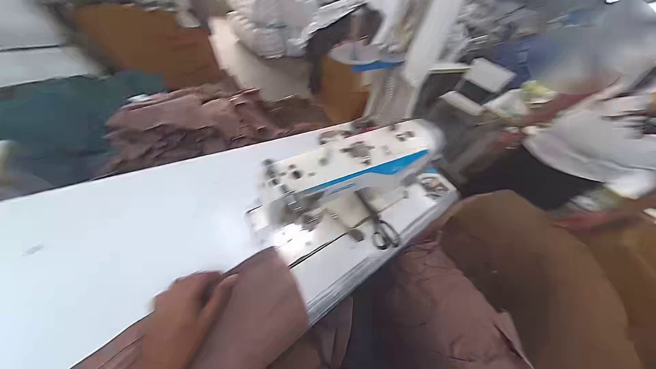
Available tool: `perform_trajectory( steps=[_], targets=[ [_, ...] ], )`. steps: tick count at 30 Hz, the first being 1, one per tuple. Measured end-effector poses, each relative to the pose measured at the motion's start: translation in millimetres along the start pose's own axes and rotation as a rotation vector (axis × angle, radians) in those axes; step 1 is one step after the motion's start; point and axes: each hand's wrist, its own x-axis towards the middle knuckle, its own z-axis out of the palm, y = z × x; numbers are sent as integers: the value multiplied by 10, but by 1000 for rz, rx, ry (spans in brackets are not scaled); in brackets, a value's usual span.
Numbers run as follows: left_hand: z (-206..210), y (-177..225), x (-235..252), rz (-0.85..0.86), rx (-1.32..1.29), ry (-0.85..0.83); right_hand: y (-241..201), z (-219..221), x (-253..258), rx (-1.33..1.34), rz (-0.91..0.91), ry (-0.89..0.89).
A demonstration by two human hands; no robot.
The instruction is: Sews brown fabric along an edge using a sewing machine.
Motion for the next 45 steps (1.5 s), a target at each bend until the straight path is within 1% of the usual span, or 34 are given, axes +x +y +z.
perform_trajectory(
  steps=[1, 2, 3, 4, 5, 6, 7, 8, 9, 10, 11, 12, 13, 14, 16, 18, 20, 23, 25, 27, 30, 36, 40, 42, 45],
  targets=[
    [35, 92, -70, 7, 5, 40, -148, -87, 114, 66, 116, -161],
    [40, 163, -173, -14, 7, 47, -254, 25, 141, 78, 138, -182],
    [32, 202, -214, -23, -9, 51, -385, -21, 151, 52, 129, -240],
    [22, 211, -204, -27, -23, 51, -525, -218, 124, -4, 74, -382],
    [4, 221, -232, -34, -39, 36, -607, -379, 11, -35, -24, -469],
    [-14, 223, -211, -36, -58, 29, -606, -548, -124, -6, -138, -438],
    [-25, 225, -192, -35, -80, 26, -554, -699, -278, 83, -229, -302],
    [-26, 237, -203, -37, -105, 22, -476, -778, -420, 181, -280, -10],
    [-21, 245, -209, -36, -128, 26, -394, -862, -454, 220, -275, 333],
    [-18, 251, -216, -33, -143, 30, -296, -979, -391, 210, -228, 623],
    [-21, 250, -221, -27, -158, 30, -171, -1104, -268, 184, -168, 833],
    [-20, 247, -213, -18, -173, 37, -29, -1224, -121, 183, -114, 941],
    [-21, 240, -215, -12, -182, 42, 101, -1306, 11, 215, -81, 961],
    [-25, 235, -223, -11, -184, 42, 197, -1339, 116, 280, -61, 944],
    [-44, 247, -213, -14, -163, 29, 272, -1335, 256, 434, -74, 924],
    [-66, 324, -163, -10, -93, 1, 276, -1305, 303, 457, -70, 937],
    [-95, 494, -68, 27, -59, -54, 278, -1280, 307, 461, -68, 962],
    [-26, 788, 113, 100, -195, -127, 262, -1276, 307, 479, -75, 976],
    [70, 898, 226, 88, -285, -160, 251, -1282, 309, 506, -73, 997],
    [108, 937, 294, 60, -341, -150, 241, -1296, 317, 525, -71, 1030],
    [120, 955, 295, 38, -384, -92, 232, -1304, 329, 536, -63, 1063],
    [103, 1021, 218, 31, -326, 13, 192, -1252, 366, 426, -54, 1174],
    [155, 1053, 173, 83, -254, 67, 153, -1206, 347, 121, -44, 1269],
    [160, 1059, 172, 96, -228, 76, 135, -1217, 326, 17, -49, 1275],
    [174, 1079, 191, 97, -214, 106, 100, -1250, 263, 11, -64, 1215]
  ],
)
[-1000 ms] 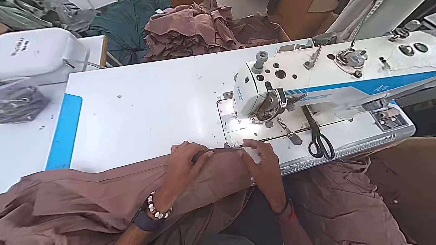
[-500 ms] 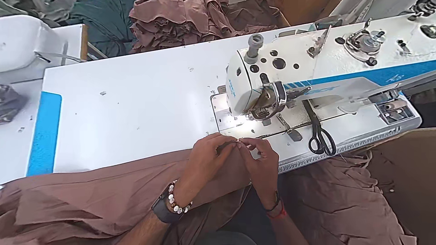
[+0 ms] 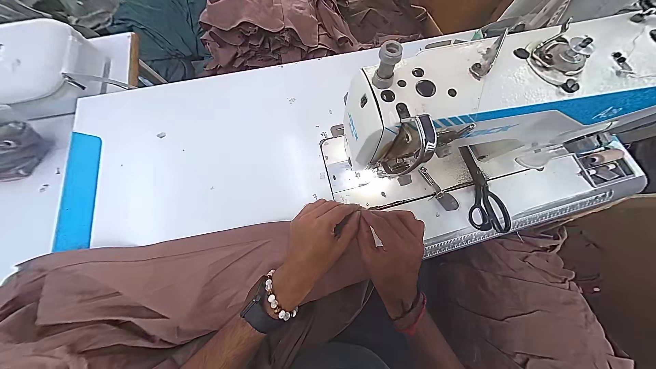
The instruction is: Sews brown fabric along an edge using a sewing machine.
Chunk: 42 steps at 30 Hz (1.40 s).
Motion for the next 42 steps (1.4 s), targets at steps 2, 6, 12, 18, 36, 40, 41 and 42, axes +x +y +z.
perform_trajectory(
  steps=[2, 6, 12, 18, 36, 40, 41, 42],
  targets=[
    [4, 2, 35, -50, -46, 1, 5, -34, 10, 109, 73, -59],
    [-20, -6, 97, -154, -198, -44, 167, -105, 145, 434, 342, -270],
    [-86, 17, 121, -120, -192, -93, 178, -140, 257, 551, 445, -321],
    [-186, 110, 137, -235, -58, -208, 64, 31, 117, 216, 278, -63],
    [-97, -137, 514, -389, -137, -347, 60, 100, 114, 51, 255, -166],
    [105, -256, 497, -202, 124, -223, 74, 273, 108, -183, 59, -115],
    [153, -299, 477, -89, 172, -164, 65, 299, 97, -215, 19, -101],
    [186, -337, 465, 25, 186, -123, 47, 311, 85, -248, -8, -99]
  ],
)
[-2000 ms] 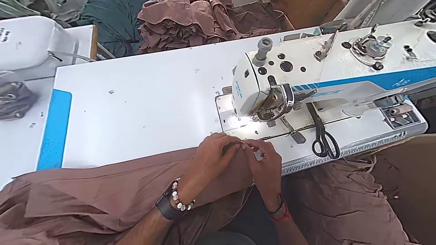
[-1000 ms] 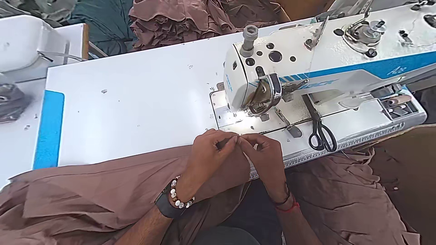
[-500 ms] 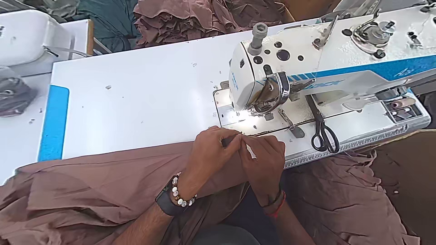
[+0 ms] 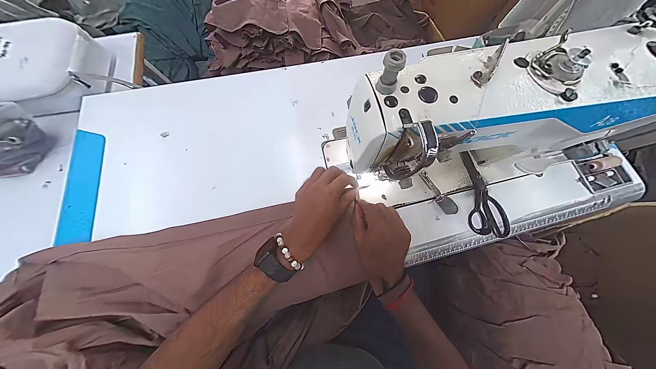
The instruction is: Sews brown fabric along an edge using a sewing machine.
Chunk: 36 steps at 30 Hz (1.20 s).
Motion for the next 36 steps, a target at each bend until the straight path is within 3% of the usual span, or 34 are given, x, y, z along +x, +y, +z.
perform_trajectory(
  steps=[5, 10, 19, 22, 24, 26, 28, 31, 36],
  targets=[
    [-18, -74, -185, 286, 68, 65, -69, -75, -116, -113, -85, -84],
    [-70, -202, -400, 288, 112, -84, -5, -128, -87, -100, -115, -137],
    [6, -312, -25, 409, 163, -19, 80, -42, 169, -164, -79, -126],
    [-15, -300, -23, 410, 167, -32, 115, -224, 240, -61, -48, -310],
    [-33, -300, -26, 421, 145, -41, 355, -537, 361, 75, 21, -479],
    [-27, -305, -16, 431, 136, -46, 792, -900, 553, 56, 100, -344],
    [-33, -303, -8, 420, 151, -46, 1296, -1176, 786, -156, 217, -172],
    [-19, -304, 16, 395, 186, -30, 1877, -1103, 934, -372, 279, -46],
    [-8, -288, -3, 414, 150, -33, 2032, -782, 738, -364, 257, -57]
  ],
)
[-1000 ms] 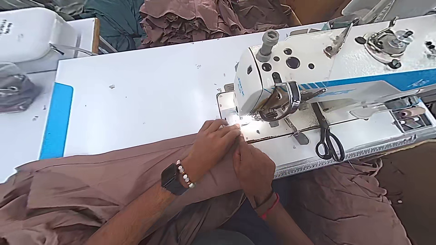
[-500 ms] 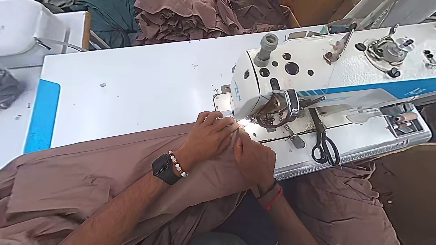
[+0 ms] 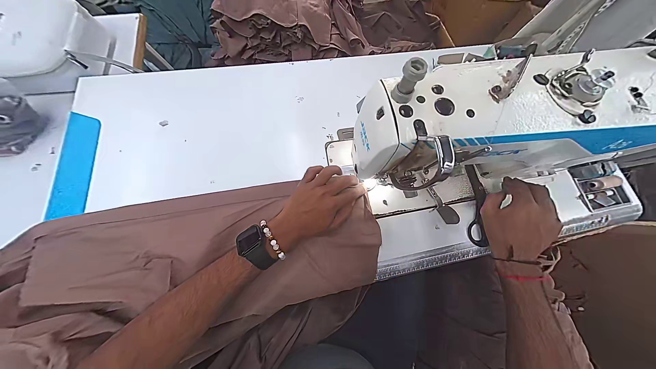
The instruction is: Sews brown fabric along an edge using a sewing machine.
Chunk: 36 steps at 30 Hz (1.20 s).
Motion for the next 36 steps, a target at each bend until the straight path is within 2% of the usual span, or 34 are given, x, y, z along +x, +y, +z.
perform_trajectory(
  steps=[4, 6, 7, 10, 12, 19, 24, 27, 34, 36],
  targets=[
    [-8, 24, -61, 6, -26, -17, -194, -120, -259, 148, 12, 51],
    [-6, 23, -46, -19, -22, -16, -488, -269, -476, 280, -46, 133],
    [-10, 20, -32, -32, -19, -15, -668, -310, -611, 379, -88, 99],
    [2, -2, 5, -45, -14, -6, -1187, -237, -958, 816, -90, -311],
    [5, -4, 1, -46, -8, -8, -1429, -129, -1040, 951, -38, -460],
    [7, -10, -2, -28, -16, -8, -1686, -96, -1045, 756, 25, -413],
    [-27, -41, -38, 44, -62, -12, -1835, -63, -1194, 463, -133, -192],
    [-34, -23, -61, 33, -42, -20, -1824, -38, -1274, 420, -214, -94],
    [-4, -81, 47, -76, 46, -12, -1890, -33, -1095, 368, -219, -185],
    [-34, 41, 63, -106, 92, -55, -1861, -53, -1053, 410, -217, -242]
  ],
)
